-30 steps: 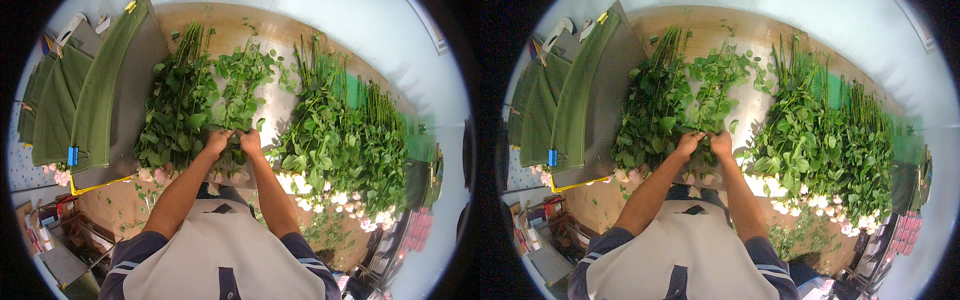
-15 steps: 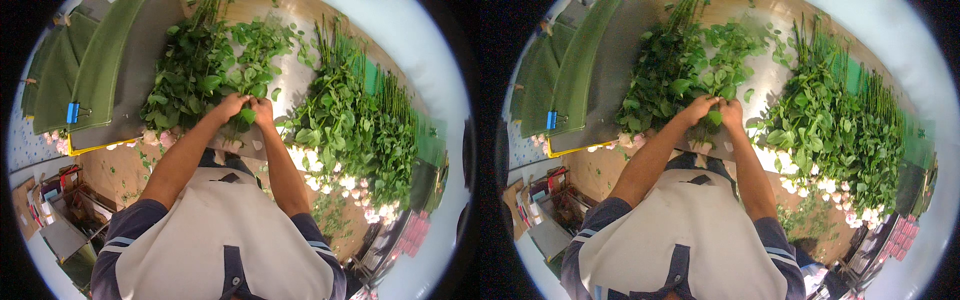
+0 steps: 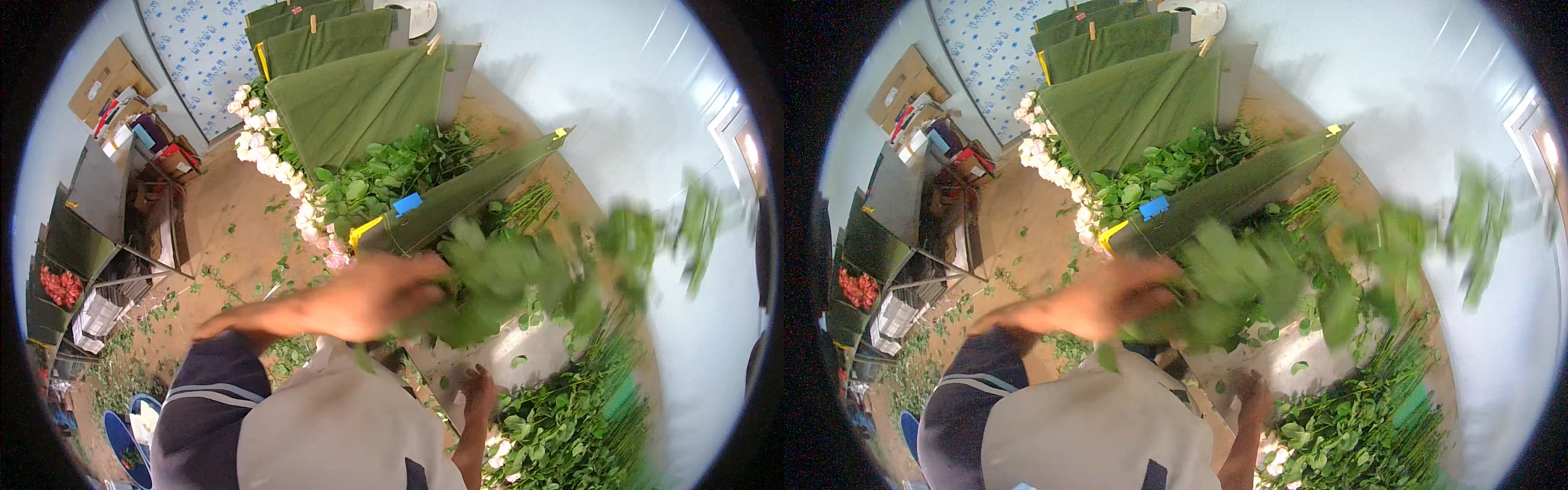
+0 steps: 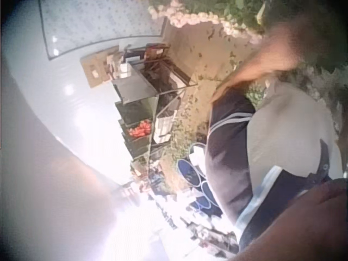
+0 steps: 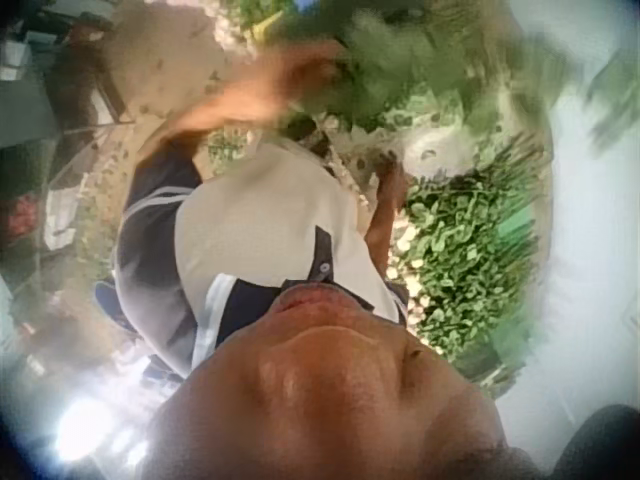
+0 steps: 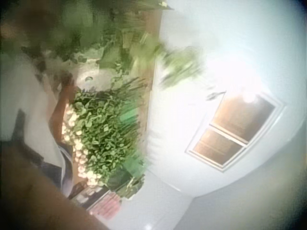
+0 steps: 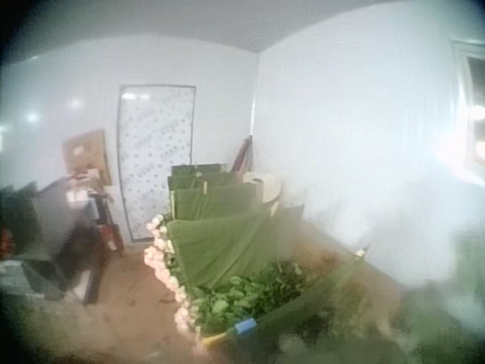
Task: The person trims leaves from rose stems by hand, removing foliage and placing the cleaned stems into a bundle. The person works at a table with large piles of roses and greenery, repeatedly picking up stems, stripping leaves, and stacking the prepared stems.
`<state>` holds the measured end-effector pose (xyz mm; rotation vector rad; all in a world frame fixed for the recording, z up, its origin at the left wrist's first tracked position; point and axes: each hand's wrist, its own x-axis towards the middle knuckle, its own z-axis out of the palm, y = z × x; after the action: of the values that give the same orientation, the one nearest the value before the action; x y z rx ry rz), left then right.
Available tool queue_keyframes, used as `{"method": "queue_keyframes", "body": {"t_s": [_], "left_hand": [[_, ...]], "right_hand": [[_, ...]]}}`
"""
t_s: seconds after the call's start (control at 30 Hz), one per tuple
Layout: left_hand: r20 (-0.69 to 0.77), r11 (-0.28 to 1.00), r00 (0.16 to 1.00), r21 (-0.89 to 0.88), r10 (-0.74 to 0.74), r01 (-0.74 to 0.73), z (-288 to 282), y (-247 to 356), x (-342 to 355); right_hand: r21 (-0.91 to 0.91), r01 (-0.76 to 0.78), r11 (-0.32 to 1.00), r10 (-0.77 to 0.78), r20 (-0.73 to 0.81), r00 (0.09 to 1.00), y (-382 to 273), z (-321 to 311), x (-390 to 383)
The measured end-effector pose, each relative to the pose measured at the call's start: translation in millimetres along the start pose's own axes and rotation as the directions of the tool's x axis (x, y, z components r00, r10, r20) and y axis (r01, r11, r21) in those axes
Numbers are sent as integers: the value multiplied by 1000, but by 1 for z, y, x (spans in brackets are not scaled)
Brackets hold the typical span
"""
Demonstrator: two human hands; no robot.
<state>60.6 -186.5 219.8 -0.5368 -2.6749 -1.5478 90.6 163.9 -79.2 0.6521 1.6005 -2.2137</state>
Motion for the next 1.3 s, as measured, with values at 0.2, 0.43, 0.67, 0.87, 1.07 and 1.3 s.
{"method": "queue_keyframes", "body": {"t_s": [0.2, 0.43, 0.67, 0.87, 1.07, 1.3], "left_hand": [[-238, 982, 963, -165, -131, 93, -111, -58, -10], [-342, 819, 777, -446, -529, 361, -194, -200, -17], [-123, 973, 968, -102, -219, 207, -168, -386, 30], [-271, 859, 863, 177, -426, 480, -185, -366, -41], [381, 477, 440, 3, -813, 879, -48, -214, -125], [533, 932, 801, -60, -273, 358, 238, -78, -8]], "right_hand": [[-96, -15, 995, 11, -45, 999, 1, 39, -20], [-173, 22, 985, -48, -145, 988, -9, 36, -44], [-175, 59, 983, -129, -422, 897, -8, 11, -59], [-752, 4, 659, -594, -517, 616, -38, -62, -44], [-361, -92, 928, -194, -680, 707, -71, -97, 34], [-560, 79, 825, -401, -479, 781, -86, -101, -6]]}}
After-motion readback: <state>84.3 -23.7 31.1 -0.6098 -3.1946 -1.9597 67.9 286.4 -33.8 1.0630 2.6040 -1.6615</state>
